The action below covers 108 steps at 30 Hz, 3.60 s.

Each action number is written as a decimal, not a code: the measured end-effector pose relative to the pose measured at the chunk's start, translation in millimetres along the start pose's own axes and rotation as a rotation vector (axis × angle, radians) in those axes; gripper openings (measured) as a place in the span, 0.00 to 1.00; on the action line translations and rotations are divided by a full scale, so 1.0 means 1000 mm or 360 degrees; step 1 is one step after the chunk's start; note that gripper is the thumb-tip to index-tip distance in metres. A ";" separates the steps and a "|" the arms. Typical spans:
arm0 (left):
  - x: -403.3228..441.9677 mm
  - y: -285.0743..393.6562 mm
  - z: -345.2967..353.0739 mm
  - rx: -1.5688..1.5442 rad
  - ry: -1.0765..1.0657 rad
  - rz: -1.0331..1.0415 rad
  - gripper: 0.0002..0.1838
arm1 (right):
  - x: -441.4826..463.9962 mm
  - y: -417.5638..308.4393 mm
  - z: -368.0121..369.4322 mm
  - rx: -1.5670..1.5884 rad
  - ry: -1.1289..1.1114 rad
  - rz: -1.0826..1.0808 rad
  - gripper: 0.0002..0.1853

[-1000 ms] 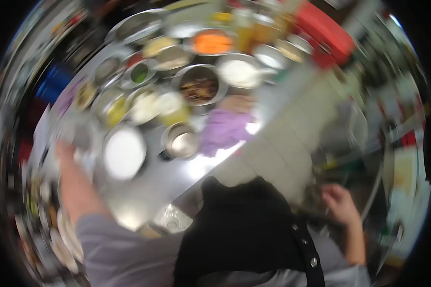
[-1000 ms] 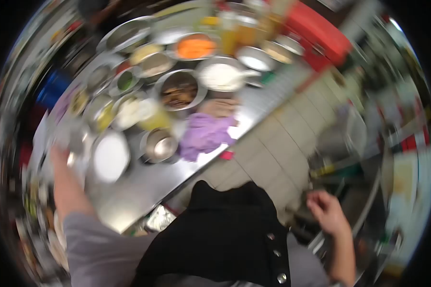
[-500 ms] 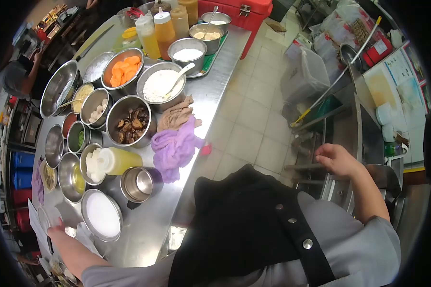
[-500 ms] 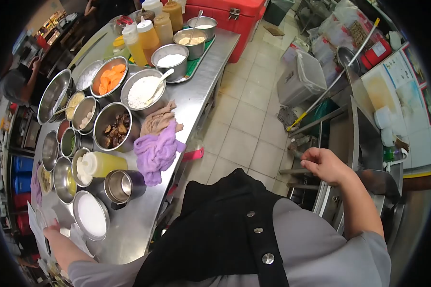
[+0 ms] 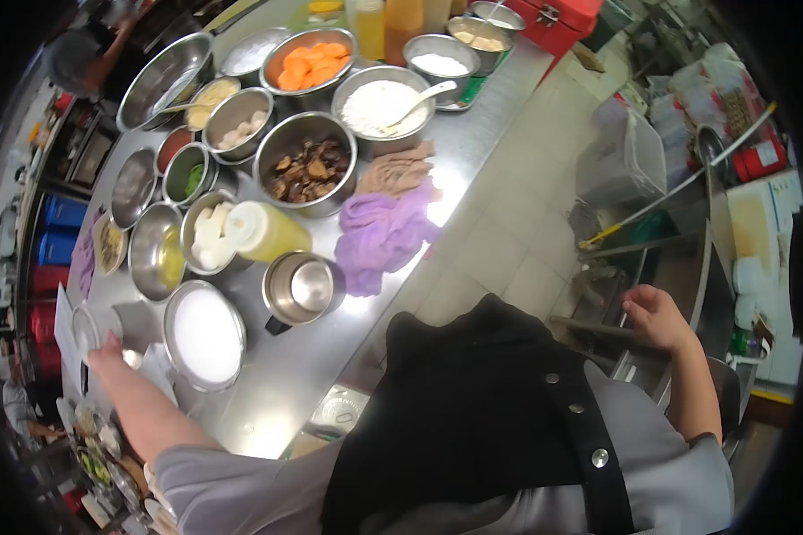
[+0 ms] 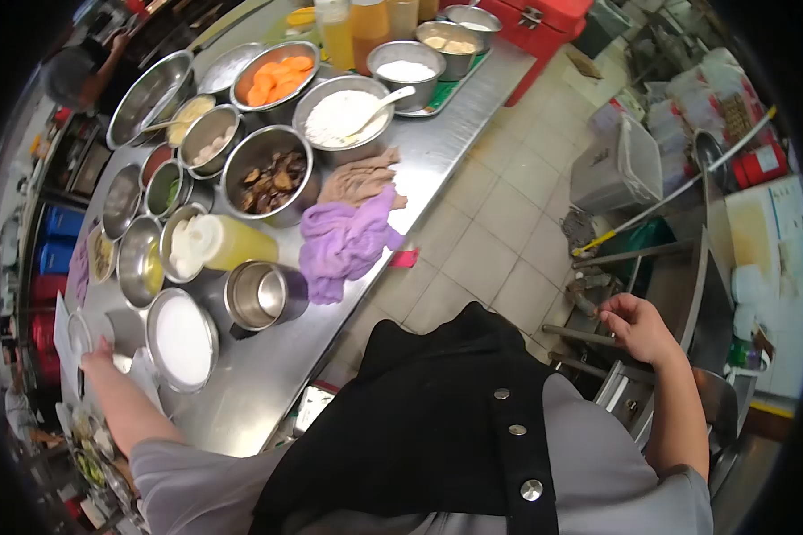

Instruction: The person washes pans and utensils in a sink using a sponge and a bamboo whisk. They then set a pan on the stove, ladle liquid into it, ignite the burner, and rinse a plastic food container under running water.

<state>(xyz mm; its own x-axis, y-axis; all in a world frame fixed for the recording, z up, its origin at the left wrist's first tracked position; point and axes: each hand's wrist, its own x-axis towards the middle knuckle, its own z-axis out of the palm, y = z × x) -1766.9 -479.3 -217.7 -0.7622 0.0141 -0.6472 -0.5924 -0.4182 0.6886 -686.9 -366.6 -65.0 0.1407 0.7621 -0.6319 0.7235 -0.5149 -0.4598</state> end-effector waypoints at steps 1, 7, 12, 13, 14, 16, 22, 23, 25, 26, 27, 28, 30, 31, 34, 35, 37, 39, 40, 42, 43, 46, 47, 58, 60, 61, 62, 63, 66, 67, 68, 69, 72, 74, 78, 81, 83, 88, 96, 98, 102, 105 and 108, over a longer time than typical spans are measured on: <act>-0.006 -0.005 -0.005 -0.0029 0.0028 0.0065 0.32 | 0.002 0.001 0.003 0.0022 -0.0008 -0.0016 0.08; -0.059 -0.016 -0.027 -0.0120 -0.0150 0.0569 0.30 | 0.015 0.028 0.014 0.0103 -0.0142 -0.0092 0.08; -0.186 -0.018 -0.005 -0.0005 -0.0328 0.1170 0.26 | 0.034 0.058 0.018 0.0319 -0.0212 -0.0103 0.06; -0.191 0.002 0.000 0.0122 -0.0425 0.1319 0.25 | 0.036 0.063 0.018 0.0294 -0.0182 -0.0132 0.06; -0.231 0.000 0.012 0.0219 -0.0535 0.1416 0.24 | 0.036 0.068 0.018 0.0342 -0.0180 -0.0148 0.08; -0.294 -0.003 0.038 0.0340 -0.0883 0.1557 0.25 | 0.036 0.074 0.016 0.0346 -0.0126 -0.0088 0.10; -0.396 -0.013 0.127 0.0103 -0.1852 0.0847 0.36 | 0.063 0.133 0.004 0.0487 -0.0083 -0.0235 0.15; -0.408 -0.022 0.145 0.0118 -0.2100 0.0665 0.36 | 0.069 0.142 0.000 0.0508 -0.0054 -0.0273 0.15; -0.441 -0.057 0.184 0.0138 -0.2575 0.0274 0.37 | 0.085 0.162 -0.011 0.0541 0.0014 -0.0355 0.15; -0.463 -0.084 0.206 0.0146 -0.2807 0.0065 0.38 | 0.095 0.172 -0.020 0.0546 0.0013 -0.0387 0.16; -0.484 -0.117 0.227 0.0132 -0.2759 0.0069 0.39 | 0.106 0.182 -0.031 0.0551 0.0019 -0.0419 0.16; -0.515 -0.161 0.241 0.0127 -0.2715 0.0078 0.39 | 0.114 0.190 -0.042 0.0562 0.0022 -0.0452 0.16; -0.582 -0.252 0.239 0.0133 -0.2582 0.0109 0.40 | 0.127 0.197 -0.068 0.0759 0.0109 -0.0432 0.16; -0.617 -0.292 0.230 0.0132 -0.2499 0.0137 0.40 | 0.134 0.199 -0.081 0.0842 0.0142 -0.0431 0.16; -0.760 -0.445 0.195 0.0219 -0.2539 -0.1068 0.40 | 0.146 0.209 -0.126 0.1043 0.0040 -0.0456 0.16; -0.794 -0.491 0.187 0.0321 -0.2563 -0.1116 0.40 | 0.152 0.217 -0.133 0.1083 0.0087 -0.0478 0.16; -0.826 -0.573 0.192 0.0530 -0.2442 -0.1334 0.37 | 0.164 0.235 -0.146 0.1159 0.0189 -0.0511 0.16; -0.870 -0.646 0.186 0.0797 -0.2454 -0.1504 0.34 | 0.165 0.250 -0.167 0.1070 0.0308 -0.0483 0.16; -0.895 -0.680 0.182 0.1035 -0.2438 -0.1081 0.31 | 0.161 0.256 -0.181 0.1074 0.0337 -0.0421 0.15; -0.931 -0.733 0.180 0.1284 -0.2613 -0.0983 0.28 | 0.165 0.273 -0.197 0.1120 0.0471 -0.0383 0.15; -0.937 -0.760 0.189 0.1411 -0.2730 -0.1083 0.27 | 0.168 0.285 -0.205 0.1111 0.0614 -0.0370 0.15; -0.973 -0.846 0.205 0.1635 -0.2938 -0.1220 0.23 | 0.159 0.301 -0.229 0.1161 0.0898 -0.0243 0.15; -0.984 -0.873 0.218 0.1705 -0.3047 -0.1331 0.23 | 0.156 0.308 -0.235 0.1249 0.1026 -0.0177 0.14; -1.194 -1.062 0.177 0.2251 -0.3418 -0.1772 0.20 | 0.070 0.428 -0.343 0.1642 0.2470 0.0902 0.12; -1.224 -1.066 0.149 0.2304 -0.3375 -0.1761 0.17 | 0.063 0.489 -0.357 0.1641 0.2584 0.1063 0.13; -1.232 -1.070 0.138 0.2330 -0.3383 -0.1768 0.17 | 0.062 0.520 -0.362 0.1615 0.2591 0.1160 0.15; -1.239 -1.073 0.129 0.2354 -0.3386 -0.1763 0.17 | 0.062 0.554 -0.365 0.1342 0.2629 0.1310 0.17; -1.247 -1.075 0.118 0.2370 -0.3395 -0.1755 0.17 | 0.060 0.590 -0.369 0.1066 0.2657 0.1447 0.19; -1.260 -1.081 0.102 0.2531 -0.3377 -0.1555 0.24 | 0.054 0.649 -0.383 0.0799 0.2597 0.1805 0.26; -1.265 -1.079 0.094 0.2563 -0.3414 -0.1549 0.25 | 0.047 0.663 -0.395 0.0774 0.2581 0.1905 0.28; -1.273 -1.076 0.088 0.2586 -0.3466 -0.1545 0.25 | 0.038 0.668 -0.407 0.0727 0.2476 0.1981 0.34; -1.282 -1.076 0.080 0.2610 -0.3523 -0.1543 0.25 | 0.035 0.689 -0.411 0.0614 0.2530 0.1988 0.34; -1.306 -1.082 0.054 0.2647 -0.3610 -0.1568 0.28 | 0.030 0.741 -0.423 0.0532 0.2487 0.1960 0.33; -1.330 -1.085 0.023 0.2717 -0.3665 -0.1494 0.30 | 0.024 0.769 -0.431 0.0738 0.2273 0.1681 0.31; -1.376 -1.115 -0.032 0.2852 -0.3949 -0.1749 0.26 | 0.030 0.786 -0.446 0.0538 0.2126 0.1800 0.21; -1.411 -1.128 -0.097 0.2967 -0.4081 -0.1974 0.25 | 0.035 0.782 -0.455 0.0497 0.2378 0.2120 0.19; -1.428 -1.160 -0.132 0.3129 -0.4207 -0.1969 0.25 | 0.025 0.781 -0.462 0.0558 0.2135 0.2322 0.18; -1.463 -1.177 -0.258 0.3233 -0.4570 -0.1735 0.19 | -0.004 0.815 -0.450 0.0653 0.1659 0.2161 0.16; -1.471 -1.160 -0.390 0.3342 -0.4681 -0.2014 0.18 | 0.005 0.808 -0.441 0.0500 0.1866 0.2252 0.14; -1.473 -1.162 -0.403 0.3349 -0.4715 -0.1916 0.18 | 0.007 0.806 -0.437 0.0478 0.1988 0.2175 0.12; -1.472 -1.158 -0.420 0.3516 -0.4685 -0.1702 0.19 | 0.004 0.804 -0.437 0.0348 0.2015 0.2166 0.13; -1.477 -1.151 -0.424 0.3507 -0.4745 -0.1635 0.19 | 0.004 0.796 -0.440 0.0378 0.1996 0.2218 0.14; -1.478 -1.154 -0.429 0.3487 -0.4718 -0.1671 0.18 | 0.005 0.796 -0.442 0.0343 0.1928 0.2250 0.15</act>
<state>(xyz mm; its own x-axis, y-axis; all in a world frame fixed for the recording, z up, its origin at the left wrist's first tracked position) 155.6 -406.6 -196.1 0.7075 -0.4480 -0.5466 0.5561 -0.1244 0.8218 188.0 -599.1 -158.6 0.8918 -0.4371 0.1173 -0.4134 -0.8922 -0.1816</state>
